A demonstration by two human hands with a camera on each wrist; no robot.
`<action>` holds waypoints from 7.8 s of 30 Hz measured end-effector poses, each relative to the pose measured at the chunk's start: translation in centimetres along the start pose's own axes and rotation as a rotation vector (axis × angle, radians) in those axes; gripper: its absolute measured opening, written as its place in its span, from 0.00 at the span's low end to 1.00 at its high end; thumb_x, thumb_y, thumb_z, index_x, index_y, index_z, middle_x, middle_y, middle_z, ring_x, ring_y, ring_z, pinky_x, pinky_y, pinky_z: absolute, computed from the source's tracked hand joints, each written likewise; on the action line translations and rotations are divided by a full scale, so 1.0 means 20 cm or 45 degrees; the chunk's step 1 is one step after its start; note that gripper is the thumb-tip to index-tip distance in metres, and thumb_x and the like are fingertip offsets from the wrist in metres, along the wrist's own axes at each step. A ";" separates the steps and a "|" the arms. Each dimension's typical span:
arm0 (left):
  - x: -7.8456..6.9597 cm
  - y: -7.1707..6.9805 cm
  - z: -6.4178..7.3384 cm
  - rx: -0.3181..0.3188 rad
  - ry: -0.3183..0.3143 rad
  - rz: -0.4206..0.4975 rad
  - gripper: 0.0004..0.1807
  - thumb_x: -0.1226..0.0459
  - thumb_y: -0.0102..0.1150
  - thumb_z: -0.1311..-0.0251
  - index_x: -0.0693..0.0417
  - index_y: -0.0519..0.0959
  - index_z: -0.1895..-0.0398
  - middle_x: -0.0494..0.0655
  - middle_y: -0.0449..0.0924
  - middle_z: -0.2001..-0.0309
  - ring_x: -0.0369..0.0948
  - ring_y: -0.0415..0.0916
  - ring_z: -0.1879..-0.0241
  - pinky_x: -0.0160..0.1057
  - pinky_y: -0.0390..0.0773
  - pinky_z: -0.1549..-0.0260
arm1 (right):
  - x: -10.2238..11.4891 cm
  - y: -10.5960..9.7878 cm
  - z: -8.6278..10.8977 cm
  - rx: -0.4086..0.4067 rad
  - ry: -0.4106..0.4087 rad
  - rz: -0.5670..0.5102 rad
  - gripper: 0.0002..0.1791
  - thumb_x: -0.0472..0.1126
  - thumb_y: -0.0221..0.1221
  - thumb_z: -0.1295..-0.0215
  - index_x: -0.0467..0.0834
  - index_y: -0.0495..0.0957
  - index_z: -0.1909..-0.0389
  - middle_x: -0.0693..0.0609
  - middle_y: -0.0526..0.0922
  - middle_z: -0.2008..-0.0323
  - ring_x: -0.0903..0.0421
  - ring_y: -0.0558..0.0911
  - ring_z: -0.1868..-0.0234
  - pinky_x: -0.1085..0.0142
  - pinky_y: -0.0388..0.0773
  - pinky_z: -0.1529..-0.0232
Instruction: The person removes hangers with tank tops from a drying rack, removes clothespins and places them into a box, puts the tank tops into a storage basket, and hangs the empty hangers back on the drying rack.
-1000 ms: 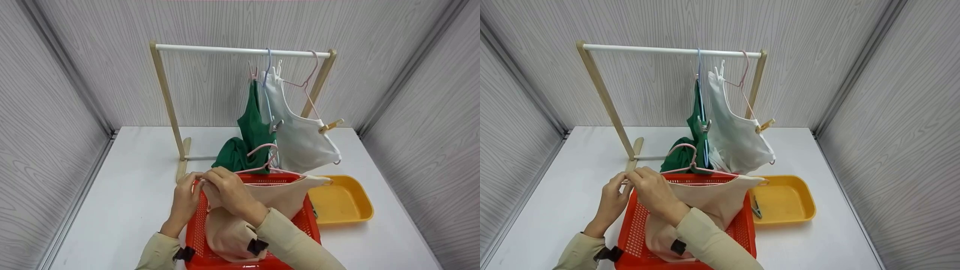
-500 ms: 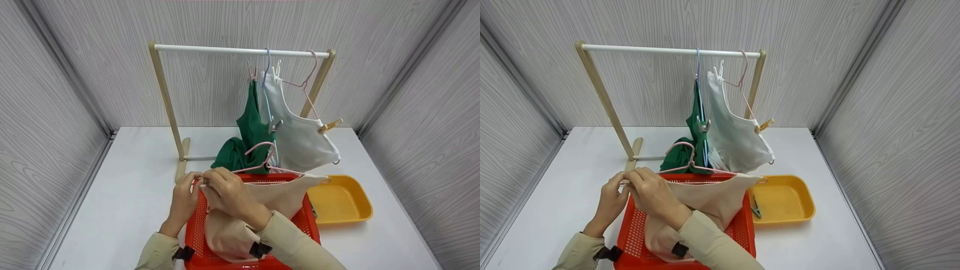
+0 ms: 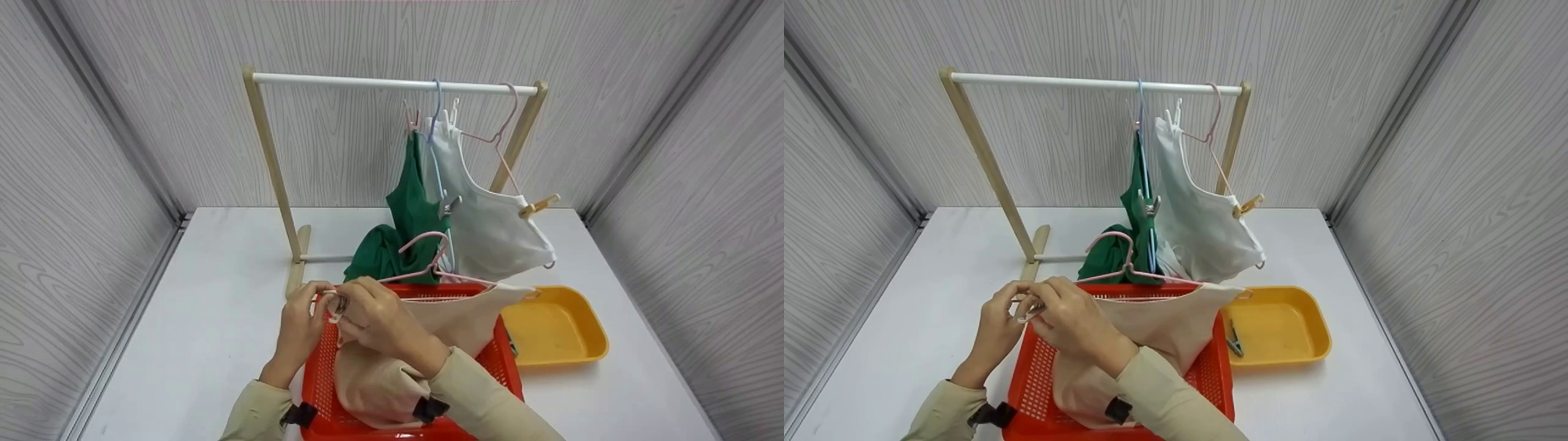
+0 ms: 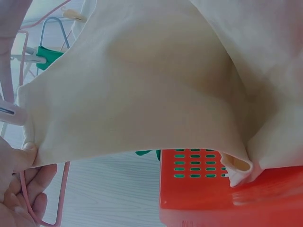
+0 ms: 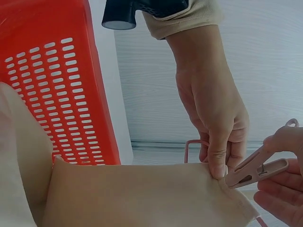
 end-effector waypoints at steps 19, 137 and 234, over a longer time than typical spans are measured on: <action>0.00 0.01 -0.01 0.010 -0.062 0.037 0.06 0.71 0.60 0.41 0.61 0.78 0.61 0.52 0.83 0.63 0.45 0.77 0.58 0.50 0.81 0.54 | -0.08 -0.01 0.14 0.093 0.074 -0.101 0.19 0.36 0.69 0.47 0.37 0.77 0.54 0.46 0.83 0.58 0.56 0.83 0.58 0.73 0.83 0.57; 0.01 -0.01 -0.02 0.009 -0.059 0.069 0.05 0.71 0.59 0.40 0.61 0.78 0.61 0.53 0.83 0.62 0.46 0.77 0.59 0.52 0.82 0.55 | -0.91 -0.58 1.20 -0.056 0.918 0.201 0.11 0.28 0.70 0.56 0.34 0.78 0.72 0.47 0.79 0.76 0.48 0.83 0.72 0.54 0.85 0.68; 0.01 -0.03 -0.02 -0.007 -0.082 0.050 0.05 0.71 0.59 0.40 0.60 0.78 0.61 0.52 0.83 0.63 0.45 0.77 0.59 0.48 0.80 0.55 | -0.79 -0.70 1.01 -0.222 0.902 0.321 0.21 0.26 0.68 0.53 0.27 0.79 0.55 0.33 0.85 0.62 0.38 0.84 0.62 0.49 0.81 0.62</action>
Point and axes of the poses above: each hand's wrist, its own z-axis away from the middle knuckle, its own y-axis out of the palm, x = y × z, the point moved 6 cm from there along -z, towards the middle knuckle
